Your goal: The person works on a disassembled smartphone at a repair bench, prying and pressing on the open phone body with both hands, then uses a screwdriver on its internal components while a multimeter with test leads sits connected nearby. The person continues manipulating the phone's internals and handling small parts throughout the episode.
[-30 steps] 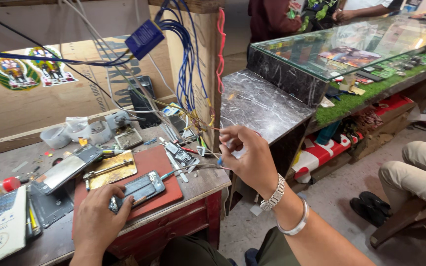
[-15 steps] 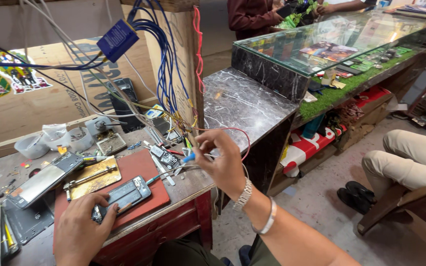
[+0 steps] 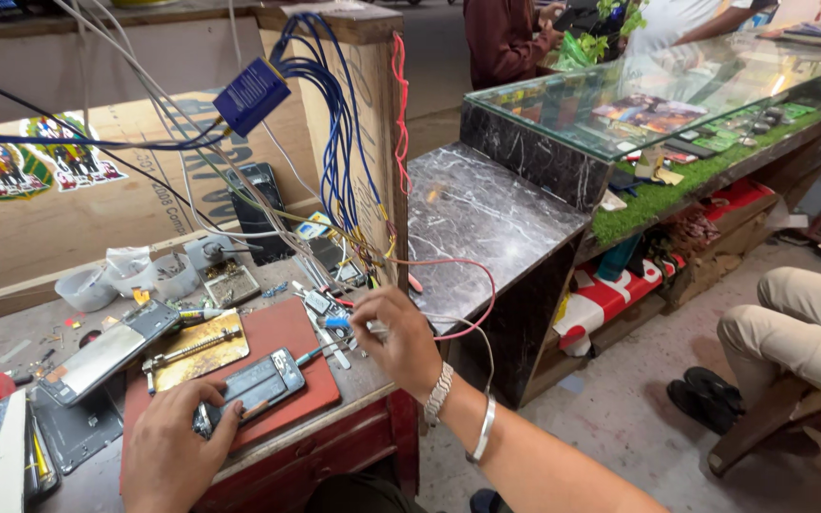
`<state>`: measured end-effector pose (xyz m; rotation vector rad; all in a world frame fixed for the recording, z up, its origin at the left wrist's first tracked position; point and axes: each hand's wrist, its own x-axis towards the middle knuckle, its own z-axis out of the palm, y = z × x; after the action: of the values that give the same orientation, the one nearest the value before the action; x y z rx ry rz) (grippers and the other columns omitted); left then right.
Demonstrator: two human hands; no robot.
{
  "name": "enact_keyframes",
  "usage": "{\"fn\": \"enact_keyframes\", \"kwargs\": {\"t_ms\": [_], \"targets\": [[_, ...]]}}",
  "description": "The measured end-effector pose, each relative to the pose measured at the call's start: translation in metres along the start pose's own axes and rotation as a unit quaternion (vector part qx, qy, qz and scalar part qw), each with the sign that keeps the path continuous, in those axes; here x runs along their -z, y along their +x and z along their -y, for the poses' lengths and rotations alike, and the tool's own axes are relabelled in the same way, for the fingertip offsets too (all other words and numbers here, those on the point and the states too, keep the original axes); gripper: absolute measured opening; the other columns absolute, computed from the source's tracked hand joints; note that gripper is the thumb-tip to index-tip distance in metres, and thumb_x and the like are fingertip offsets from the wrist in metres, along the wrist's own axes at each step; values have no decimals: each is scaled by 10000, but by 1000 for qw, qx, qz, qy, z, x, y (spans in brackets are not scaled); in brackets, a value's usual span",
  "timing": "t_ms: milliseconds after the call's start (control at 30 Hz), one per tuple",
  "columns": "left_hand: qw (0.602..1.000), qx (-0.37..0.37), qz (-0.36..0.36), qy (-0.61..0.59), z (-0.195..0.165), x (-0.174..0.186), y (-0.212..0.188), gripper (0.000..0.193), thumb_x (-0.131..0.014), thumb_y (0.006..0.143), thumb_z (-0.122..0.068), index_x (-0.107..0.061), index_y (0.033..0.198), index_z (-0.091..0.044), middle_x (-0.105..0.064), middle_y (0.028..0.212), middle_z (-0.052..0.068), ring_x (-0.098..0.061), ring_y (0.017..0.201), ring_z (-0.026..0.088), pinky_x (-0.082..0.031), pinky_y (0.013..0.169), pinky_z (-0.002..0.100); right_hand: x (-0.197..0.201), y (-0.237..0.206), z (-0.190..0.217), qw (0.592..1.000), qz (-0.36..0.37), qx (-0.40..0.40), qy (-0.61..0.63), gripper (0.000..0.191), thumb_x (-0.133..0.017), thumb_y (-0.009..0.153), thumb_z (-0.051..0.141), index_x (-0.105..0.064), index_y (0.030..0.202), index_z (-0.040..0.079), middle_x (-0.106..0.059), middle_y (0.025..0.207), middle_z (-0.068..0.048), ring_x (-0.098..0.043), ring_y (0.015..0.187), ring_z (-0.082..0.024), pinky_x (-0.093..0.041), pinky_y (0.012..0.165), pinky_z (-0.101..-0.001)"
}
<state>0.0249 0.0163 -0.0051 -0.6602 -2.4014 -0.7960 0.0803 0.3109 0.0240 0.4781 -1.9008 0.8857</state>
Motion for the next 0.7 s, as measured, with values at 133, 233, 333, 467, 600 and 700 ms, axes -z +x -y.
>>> {"fn": "enact_keyframes", "kwargs": {"t_ms": [133, 233, 333, 467, 600, 700], "targets": [[1000, -5, 6, -12, 9, -5, 5, 273, -830, 739, -292, -665, 824, -92, -769, 975, 54, -713, 958, 285, -543, 854, 418, 7, -7, 0, 991, 83, -91, 53, 144, -762, 881, 27, -652, 967, 58, -663, 994, -84, -710, 831, -200, -583, 766, -328], [1000, -12, 1, -15, 12, -9, 12, 290, -855, 723, -310, -673, 807, -102, -769, 946, 54, -724, 943, 274, -549, 853, 411, 12, -2, -3, 987, 119, -101, 35, 140, -784, 893, 66, -668, 970, 64, -665, 902, -75, -721, 800, -194, -575, 742, -330], [1000, -19, -6, -7, 11, -5, 5, 260, -830, 726, -272, -666, 817, -92, -766, 967, 65, -714, 964, 289, -546, 854, 415, 11, -5, -1, 985, 131, -107, 32, 156, -778, 889, 97, -671, 999, 64, -674, 927, -79, -728, 787, -193, -575, 732, -330], [1000, -3, -3, -9, 3, -3, 2, 254, -810, 745, -248, -646, 828, -74, -767, 993, 55, -705, 964, 290, -535, 849, 423, 9, -4, -9, 981, 149, -121, -1, 224, -741, 849, 95, -673, 1062, 72, -690, 967, -79, -735, 776, -192, -580, 735, -334], [1000, -12, -3, -9, -4, -1, 3, 237, -801, 756, -242, -646, 828, -79, -766, 995, 44, -702, 968, 283, -527, 854, 422, -1, -11, -9, 979, 146, -144, -17, 246, -710, 849, 74, -684, 1093, 76, -686, 951, -82, -699, 779, -205, -586, 728, -338], [1000, -2, 0, -2, -5, 0, 4, 238, -805, 754, -244, -651, 825, -79, -768, 991, 40, -702, 966, 281, -526, 852, 420, -3, -18, -9, 986, 124, -102, -43, 216, -671, 872, 50, -689, 1085, 81, -697, 1003, -82, -695, 871, -232, -578, 758, -344]]}}
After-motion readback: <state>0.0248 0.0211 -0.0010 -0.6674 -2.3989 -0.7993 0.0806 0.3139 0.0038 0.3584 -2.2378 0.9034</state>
